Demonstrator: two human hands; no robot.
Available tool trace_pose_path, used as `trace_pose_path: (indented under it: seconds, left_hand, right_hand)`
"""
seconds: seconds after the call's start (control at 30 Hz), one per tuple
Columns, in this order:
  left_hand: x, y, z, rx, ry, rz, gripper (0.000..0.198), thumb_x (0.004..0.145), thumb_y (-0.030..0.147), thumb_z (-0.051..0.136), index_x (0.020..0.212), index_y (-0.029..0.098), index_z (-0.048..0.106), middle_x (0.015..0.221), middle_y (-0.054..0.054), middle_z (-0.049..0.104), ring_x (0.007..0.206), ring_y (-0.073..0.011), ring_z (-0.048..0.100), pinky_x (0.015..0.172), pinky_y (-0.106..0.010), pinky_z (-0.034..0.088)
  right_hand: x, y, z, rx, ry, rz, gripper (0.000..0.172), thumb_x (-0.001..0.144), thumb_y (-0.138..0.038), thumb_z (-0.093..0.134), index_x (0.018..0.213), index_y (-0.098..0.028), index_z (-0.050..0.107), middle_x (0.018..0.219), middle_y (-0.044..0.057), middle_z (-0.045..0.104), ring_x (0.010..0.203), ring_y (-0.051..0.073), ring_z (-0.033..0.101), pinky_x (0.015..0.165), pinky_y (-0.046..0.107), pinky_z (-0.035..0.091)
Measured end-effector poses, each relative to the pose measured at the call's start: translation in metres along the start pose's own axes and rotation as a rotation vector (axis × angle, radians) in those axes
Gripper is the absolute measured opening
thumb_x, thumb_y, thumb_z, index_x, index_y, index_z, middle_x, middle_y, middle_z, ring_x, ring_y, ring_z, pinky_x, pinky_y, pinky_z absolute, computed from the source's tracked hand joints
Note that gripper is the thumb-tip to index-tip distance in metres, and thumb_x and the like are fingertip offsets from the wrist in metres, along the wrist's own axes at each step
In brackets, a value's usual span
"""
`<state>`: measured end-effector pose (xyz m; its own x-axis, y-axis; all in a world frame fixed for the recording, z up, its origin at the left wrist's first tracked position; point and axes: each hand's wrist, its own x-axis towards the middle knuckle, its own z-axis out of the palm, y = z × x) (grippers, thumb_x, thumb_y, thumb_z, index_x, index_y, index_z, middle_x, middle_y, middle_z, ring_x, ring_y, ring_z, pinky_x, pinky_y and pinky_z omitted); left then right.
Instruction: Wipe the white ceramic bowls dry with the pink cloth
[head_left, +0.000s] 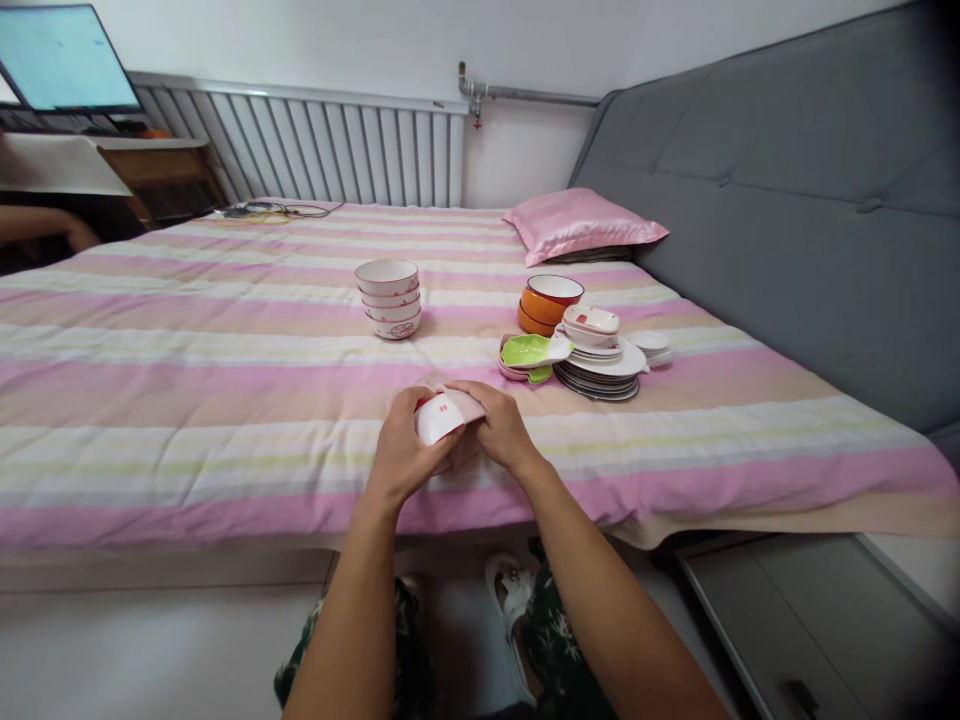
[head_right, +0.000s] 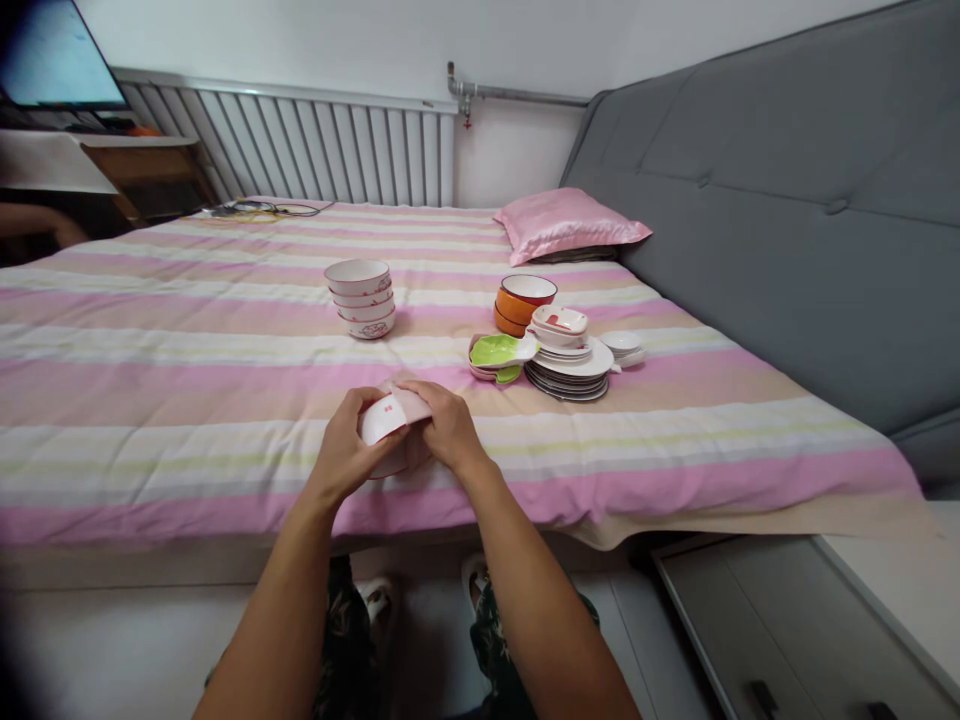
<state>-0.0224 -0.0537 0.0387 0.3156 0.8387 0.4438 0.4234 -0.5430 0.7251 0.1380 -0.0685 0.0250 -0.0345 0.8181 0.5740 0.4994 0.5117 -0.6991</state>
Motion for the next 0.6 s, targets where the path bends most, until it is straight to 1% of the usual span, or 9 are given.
trace_pose_path:
  seconds: [0.17,0.3,0.5,0.6]
  left_hand:
    - [0.0,-0.001,0.001,0.011,0.004,-0.003,0.041,0.071,0.043,0.065,0.1,0.018,0.05,0.097,-0.005,0.058,0.091,-0.0209,0.056,0.082,-0.035,0.045]
    - [0.001,-0.001,0.001,0.009,0.023,-0.035,0.043,0.071,0.044,0.066,0.1,0.017,0.051,0.097,-0.006,0.058,0.093,-0.0218,0.056,0.083,-0.037,0.045]
    - [0.001,-0.005,0.003,0.039,0.062,-0.074,0.042,0.07,0.046,0.066,0.098,0.018,0.052,0.094,-0.005,0.059,0.089,-0.0209,0.058,0.08,-0.036,0.047]
    - [0.002,-0.007,0.004,0.033,0.074,-0.088,0.04,0.07,0.044,0.066,0.098,0.019,0.052,0.094,-0.004,0.06,0.087,-0.0205,0.058,0.079,-0.035,0.048]
  right_hand:
    - [0.001,0.003,0.001,0.046,0.012,0.006,0.05,0.066,-0.008,0.044,0.11,-0.018,0.066,0.114,0.007,0.069,0.105,0.019,0.063,0.094,0.032,0.046]
    - [0.003,0.009,0.002,0.074,0.011,0.018,0.051,0.066,-0.008,0.043,0.11,-0.017,0.067,0.113,0.007,0.069,0.104,0.02,0.064,0.092,0.031,0.047]
    - [0.005,0.022,0.008,0.127,0.005,0.065,0.053,0.065,-0.007,0.043,0.111,-0.017,0.066,0.113,0.006,0.069,0.102,0.02,0.064,0.089,0.03,0.048]
    - [0.005,0.029,0.012,0.166,0.016,0.103,0.05,0.067,-0.008,0.044,0.11,-0.018,0.067,0.11,0.005,0.071,0.099,0.02,0.065,0.086,0.03,0.049]
